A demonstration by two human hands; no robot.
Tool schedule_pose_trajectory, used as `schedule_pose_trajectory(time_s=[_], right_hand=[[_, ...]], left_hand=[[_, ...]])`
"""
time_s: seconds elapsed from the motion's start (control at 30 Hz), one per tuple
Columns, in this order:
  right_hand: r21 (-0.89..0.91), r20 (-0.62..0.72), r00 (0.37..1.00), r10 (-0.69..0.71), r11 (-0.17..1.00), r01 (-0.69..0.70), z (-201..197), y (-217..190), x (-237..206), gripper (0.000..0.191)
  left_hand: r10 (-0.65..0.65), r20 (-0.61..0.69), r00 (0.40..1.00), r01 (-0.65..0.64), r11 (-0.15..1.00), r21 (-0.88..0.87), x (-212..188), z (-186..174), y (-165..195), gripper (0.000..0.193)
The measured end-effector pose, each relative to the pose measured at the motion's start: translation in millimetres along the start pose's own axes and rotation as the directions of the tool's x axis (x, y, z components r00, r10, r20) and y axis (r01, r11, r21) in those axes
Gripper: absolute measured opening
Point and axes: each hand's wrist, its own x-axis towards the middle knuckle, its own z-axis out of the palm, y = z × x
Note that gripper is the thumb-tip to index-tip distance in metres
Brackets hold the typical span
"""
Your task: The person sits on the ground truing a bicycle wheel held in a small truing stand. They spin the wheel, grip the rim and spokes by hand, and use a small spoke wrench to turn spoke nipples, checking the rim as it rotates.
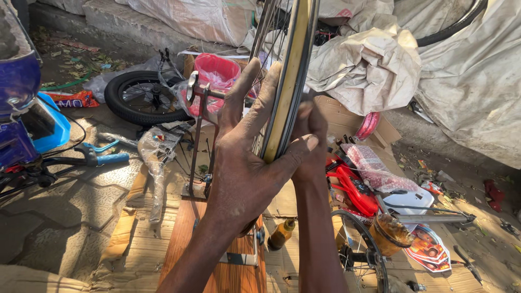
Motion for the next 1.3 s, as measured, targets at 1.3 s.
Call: schedule_pose_trajectory(time_s=[1.3], right_hand=[[-0.148,-0.278,0.941,-0.195,0.976,0.158,47.7,-28.7,-9.2,0.025]], left_hand=[[-0.027,-0.040,0.999,0.025,0.998,-0.061,5.6,3.2,3.1,0.089]])
